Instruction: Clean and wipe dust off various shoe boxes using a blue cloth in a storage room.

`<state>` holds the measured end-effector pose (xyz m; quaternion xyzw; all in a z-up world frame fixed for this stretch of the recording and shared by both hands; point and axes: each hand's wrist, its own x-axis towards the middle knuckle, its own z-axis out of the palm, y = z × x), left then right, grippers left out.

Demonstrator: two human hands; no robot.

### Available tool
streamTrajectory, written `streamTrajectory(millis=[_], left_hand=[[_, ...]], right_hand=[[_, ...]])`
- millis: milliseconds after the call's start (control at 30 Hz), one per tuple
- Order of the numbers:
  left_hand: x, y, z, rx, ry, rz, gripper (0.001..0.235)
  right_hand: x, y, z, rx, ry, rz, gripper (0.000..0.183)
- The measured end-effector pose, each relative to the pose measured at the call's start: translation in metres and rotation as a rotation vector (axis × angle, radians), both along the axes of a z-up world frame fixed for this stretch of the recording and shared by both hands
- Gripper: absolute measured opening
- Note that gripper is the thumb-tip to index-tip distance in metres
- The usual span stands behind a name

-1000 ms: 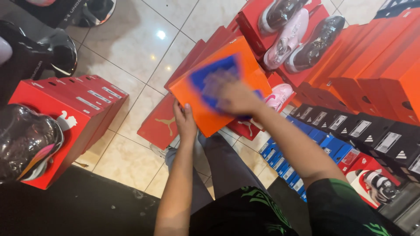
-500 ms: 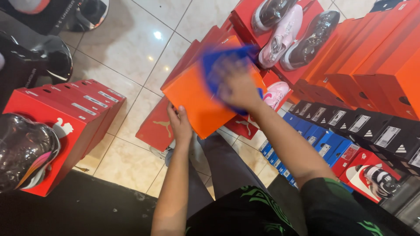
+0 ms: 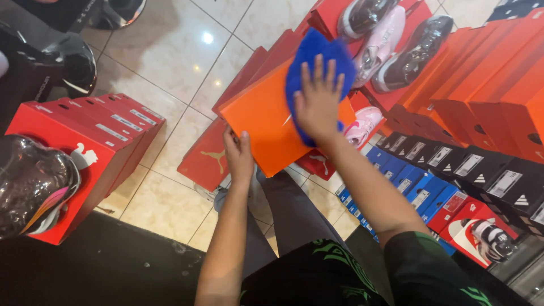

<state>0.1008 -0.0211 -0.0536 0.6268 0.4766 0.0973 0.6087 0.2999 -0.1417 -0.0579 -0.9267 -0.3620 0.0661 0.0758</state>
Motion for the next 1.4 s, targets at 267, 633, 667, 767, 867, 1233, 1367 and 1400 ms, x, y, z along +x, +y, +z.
streamTrajectory(millis=[267, 633, 667, 767, 867, 1233, 1367, 1400], left_hand=[[-0.023, 0.023, -0.033, -0.448, -0.124, 0.221, 0.077], [-0.041, 0.025, -0.043, -0.300, -0.076, 0.289, 0.068], [-0.037, 0.027, -0.036, -0.271, -0.085, 0.282, 0.064], [-0.031, 0.033, -0.024, -0.194, -0.055, 0.215, 0.060], [-0.022, 0.029, -0.013, -0.100, -0.049, 0.181, 0.054], [0.010, 0.029, -0.009, 0.016, -0.106, 0.196, 0.046], [0.024, 0.030, -0.010, 0.179, -0.096, 0.138, 0.054], [0.032, 0.029, -0.005, 0.295, -0.086, 0.088, 0.056]], right_hand=[[-0.029, 0.038, 0.001, 0.225, 0.159, 0.744, 0.061], [-0.041, 0.022, 0.011, 0.343, 0.200, 0.810, 0.049], [-0.027, 0.016, 0.012, 0.258, 0.117, 0.621, 0.050], [-0.010, -0.003, 0.023, 0.084, 0.094, 0.139, 0.055], [-0.029, -0.011, 0.012, 0.044, 0.106, -0.033, 0.062], [-0.020, -0.049, 0.012, 0.152, 0.218, 0.562, 0.065], [-0.034, -0.051, 0.005, 0.022, 0.022, 0.051, 0.066], [-0.046, -0.046, 0.002, 0.050, -0.037, 0.025, 0.068]])
